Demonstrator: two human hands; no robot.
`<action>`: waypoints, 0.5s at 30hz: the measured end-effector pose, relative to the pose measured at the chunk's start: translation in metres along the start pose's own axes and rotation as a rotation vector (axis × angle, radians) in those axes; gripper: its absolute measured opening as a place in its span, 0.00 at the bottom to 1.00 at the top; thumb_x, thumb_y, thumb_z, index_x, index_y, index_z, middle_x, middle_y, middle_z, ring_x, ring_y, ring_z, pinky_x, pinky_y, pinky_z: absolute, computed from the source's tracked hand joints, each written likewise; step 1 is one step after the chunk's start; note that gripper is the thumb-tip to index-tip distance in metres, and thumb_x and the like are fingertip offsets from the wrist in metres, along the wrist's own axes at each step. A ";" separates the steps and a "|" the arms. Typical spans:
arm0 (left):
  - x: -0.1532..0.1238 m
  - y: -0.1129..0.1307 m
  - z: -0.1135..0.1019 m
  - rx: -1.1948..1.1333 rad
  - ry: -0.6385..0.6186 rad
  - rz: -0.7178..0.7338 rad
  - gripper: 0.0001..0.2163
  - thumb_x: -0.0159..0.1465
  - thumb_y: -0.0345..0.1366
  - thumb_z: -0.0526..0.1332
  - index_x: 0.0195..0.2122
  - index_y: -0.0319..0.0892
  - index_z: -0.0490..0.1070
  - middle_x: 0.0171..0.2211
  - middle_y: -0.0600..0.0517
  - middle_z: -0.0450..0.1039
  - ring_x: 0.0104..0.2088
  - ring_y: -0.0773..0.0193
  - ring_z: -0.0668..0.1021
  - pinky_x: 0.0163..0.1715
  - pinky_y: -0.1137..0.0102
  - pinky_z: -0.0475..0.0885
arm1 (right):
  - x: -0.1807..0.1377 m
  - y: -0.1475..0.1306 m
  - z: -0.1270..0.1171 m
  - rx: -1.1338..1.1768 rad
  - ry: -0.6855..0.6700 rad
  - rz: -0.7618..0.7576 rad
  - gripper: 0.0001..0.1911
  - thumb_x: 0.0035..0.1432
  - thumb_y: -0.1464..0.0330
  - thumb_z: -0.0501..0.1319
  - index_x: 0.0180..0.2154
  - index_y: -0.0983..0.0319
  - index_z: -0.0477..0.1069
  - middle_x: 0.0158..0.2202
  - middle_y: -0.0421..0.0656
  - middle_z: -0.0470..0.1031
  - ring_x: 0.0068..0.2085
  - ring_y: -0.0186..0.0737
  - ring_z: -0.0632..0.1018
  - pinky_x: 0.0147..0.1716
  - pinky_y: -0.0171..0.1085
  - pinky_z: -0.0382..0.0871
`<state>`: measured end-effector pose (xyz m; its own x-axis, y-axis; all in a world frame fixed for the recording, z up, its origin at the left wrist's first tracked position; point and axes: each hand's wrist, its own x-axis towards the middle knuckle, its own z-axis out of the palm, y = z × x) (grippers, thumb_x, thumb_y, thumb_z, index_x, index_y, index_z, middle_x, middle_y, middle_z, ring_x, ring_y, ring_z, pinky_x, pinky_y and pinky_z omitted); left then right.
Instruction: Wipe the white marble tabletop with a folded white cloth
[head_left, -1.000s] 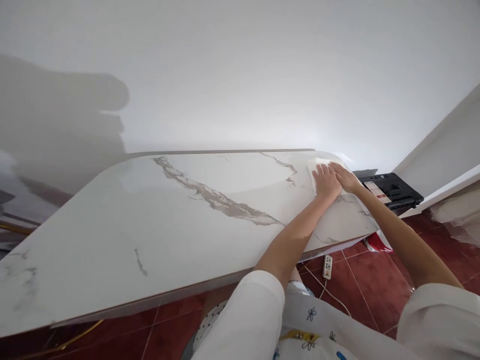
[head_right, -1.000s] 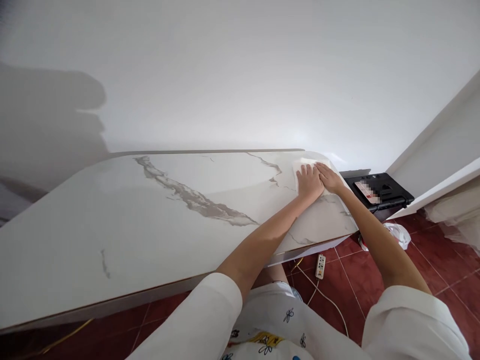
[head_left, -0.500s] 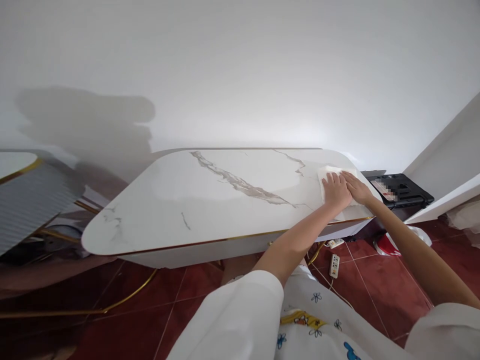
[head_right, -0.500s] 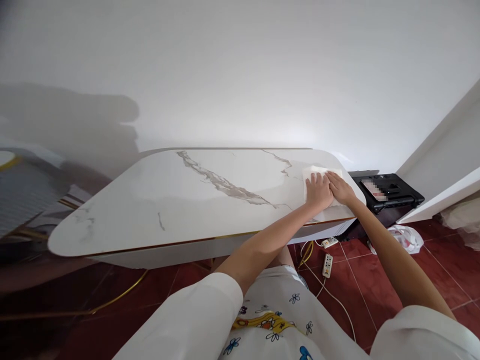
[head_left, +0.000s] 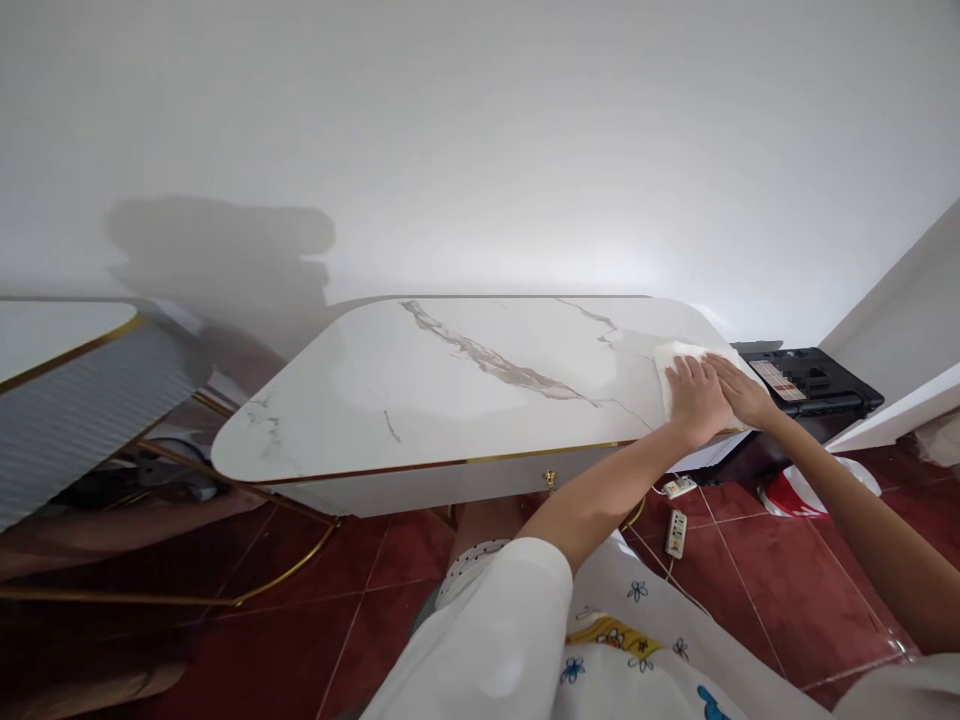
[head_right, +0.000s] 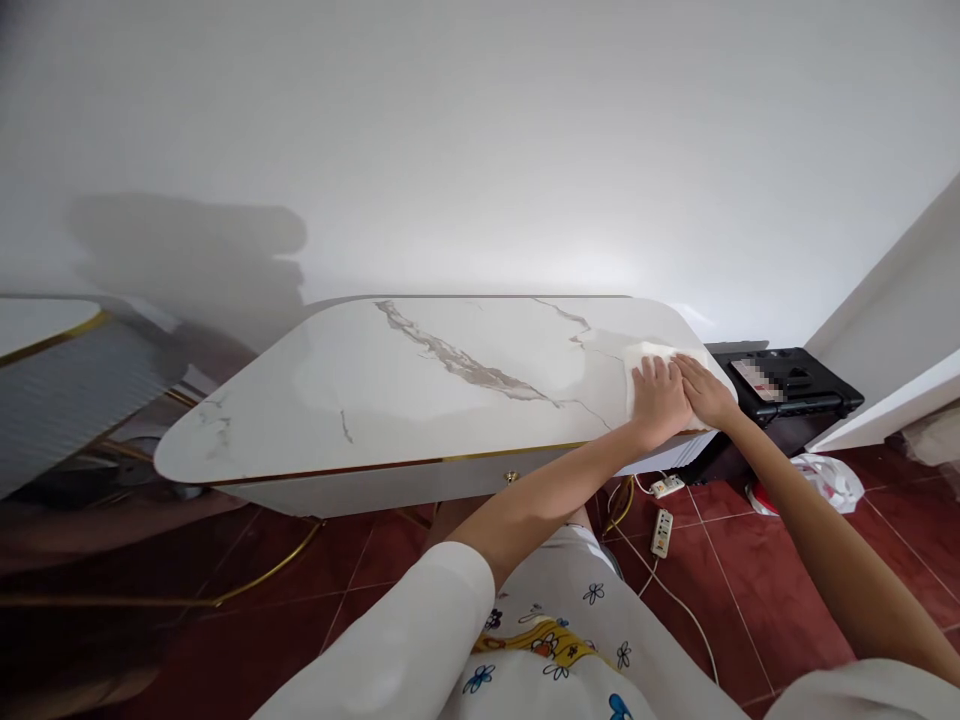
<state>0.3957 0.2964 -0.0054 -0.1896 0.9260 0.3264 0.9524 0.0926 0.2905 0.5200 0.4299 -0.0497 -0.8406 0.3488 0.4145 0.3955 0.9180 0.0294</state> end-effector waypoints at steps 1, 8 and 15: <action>0.002 0.002 0.001 0.001 -0.001 0.008 0.25 0.67 0.37 0.47 0.63 0.31 0.57 0.64 0.38 0.56 0.66 0.43 0.55 0.63 0.50 0.54 | -0.002 0.003 -0.001 -0.005 0.007 -0.013 0.28 0.69 0.62 0.38 0.65 0.61 0.53 0.63 0.49 0.63 0.66 0.47 0.61 0.64 0.54 0.59; 0.029 0.012 0.014 -0.023 -0.021 0.030 0.26 0.66 0.37 0.48 0.64 0.31 0.56 0.64 0.37 0.56 0.65 0.43 0.54 0.62 0.50 0.54 | -0.004 0.027 -0.006 -0.063 -0.002 -0.009 0.27 0.66 0.66 0.43 0.64 0.62 0.56 0.62 0.49 0.66 0.65 0.51 0.61 0.63 0.56 0.60; 0.070 0.012 0.033 -0.060 -0.017 0.029 0.26 0.66 0.36 0.47 0.63 0.30 0.56 0.64 0.36 0.55 0.65 0.43 0.55 0.62 0.50 0.53 | 0.018 0.060 -0.003 0.043 -0.082 0.106 0.27 0.66 0.64 0.41 0.65 0.59 0.55 0.64 0.46 0.63 0.66 0.49 0.60 0.64 0.57 0.56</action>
<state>0.4020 0.3740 -0.0087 -0.1573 0.9341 0.3204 0.9414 0.0439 0.3343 0.5296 0.4903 -0.0378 -0.8227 0.4572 0.3377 0.4693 0.8816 -0.0505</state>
